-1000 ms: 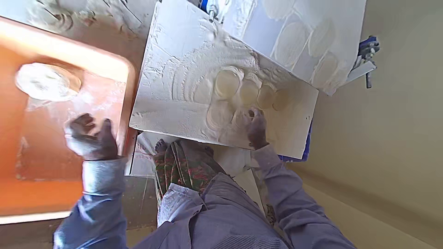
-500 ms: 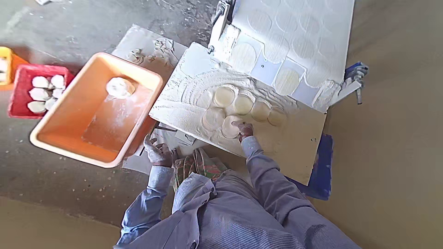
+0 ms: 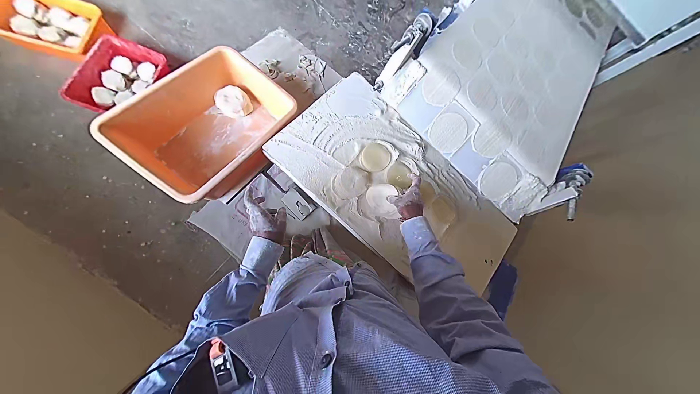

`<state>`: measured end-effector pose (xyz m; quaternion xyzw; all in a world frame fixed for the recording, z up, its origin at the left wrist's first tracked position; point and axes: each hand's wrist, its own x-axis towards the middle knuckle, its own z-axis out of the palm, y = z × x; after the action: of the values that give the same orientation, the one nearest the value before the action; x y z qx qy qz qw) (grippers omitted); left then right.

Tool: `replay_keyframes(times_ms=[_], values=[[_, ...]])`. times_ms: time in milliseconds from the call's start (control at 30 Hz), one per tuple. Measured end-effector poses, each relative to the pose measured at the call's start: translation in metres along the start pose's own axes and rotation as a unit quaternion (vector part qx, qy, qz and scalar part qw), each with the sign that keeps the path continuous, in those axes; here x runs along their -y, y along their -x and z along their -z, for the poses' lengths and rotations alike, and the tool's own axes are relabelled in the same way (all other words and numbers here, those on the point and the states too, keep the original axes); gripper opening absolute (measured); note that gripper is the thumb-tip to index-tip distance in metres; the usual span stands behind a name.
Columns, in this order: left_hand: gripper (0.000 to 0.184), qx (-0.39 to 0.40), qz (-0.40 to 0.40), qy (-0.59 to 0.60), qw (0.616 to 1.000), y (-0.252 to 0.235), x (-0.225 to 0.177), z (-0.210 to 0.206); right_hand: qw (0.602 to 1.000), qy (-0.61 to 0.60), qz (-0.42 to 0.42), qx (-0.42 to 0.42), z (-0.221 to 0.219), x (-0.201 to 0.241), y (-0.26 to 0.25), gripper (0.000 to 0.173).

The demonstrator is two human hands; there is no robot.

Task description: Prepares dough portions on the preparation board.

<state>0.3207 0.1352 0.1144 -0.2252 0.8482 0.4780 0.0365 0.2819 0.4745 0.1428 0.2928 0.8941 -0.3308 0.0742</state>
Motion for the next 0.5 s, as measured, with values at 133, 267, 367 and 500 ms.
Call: replay_keyframes(times_ms=[133,267,367,500], values=[[0.073,0.063,-0.032,0.016,0.997,-0.005,-0.011,-0.01,0.986,0.148,0.07,0.01,0.018,0.021,0.009,0.087],[0.043,0.159,-0.131,0.09,0.974,-0.024,-0.027,-0.026,0.969,0.21,0.127,0.04,0.02,0.061,0.026,0.085],[0.056,0.268,-0.101,0.257,0.923,-0.054,-0.039,-0.044,0.974,0.083,0.182,0.104,0.015,0.105,0.052,0.083],[0.096,0.432,0.069,0.514,0.738,-0.074,-0.057,-0.041,0.938,-0.155,0.169,0.259,0.001,0.158,0.059,0.073]])
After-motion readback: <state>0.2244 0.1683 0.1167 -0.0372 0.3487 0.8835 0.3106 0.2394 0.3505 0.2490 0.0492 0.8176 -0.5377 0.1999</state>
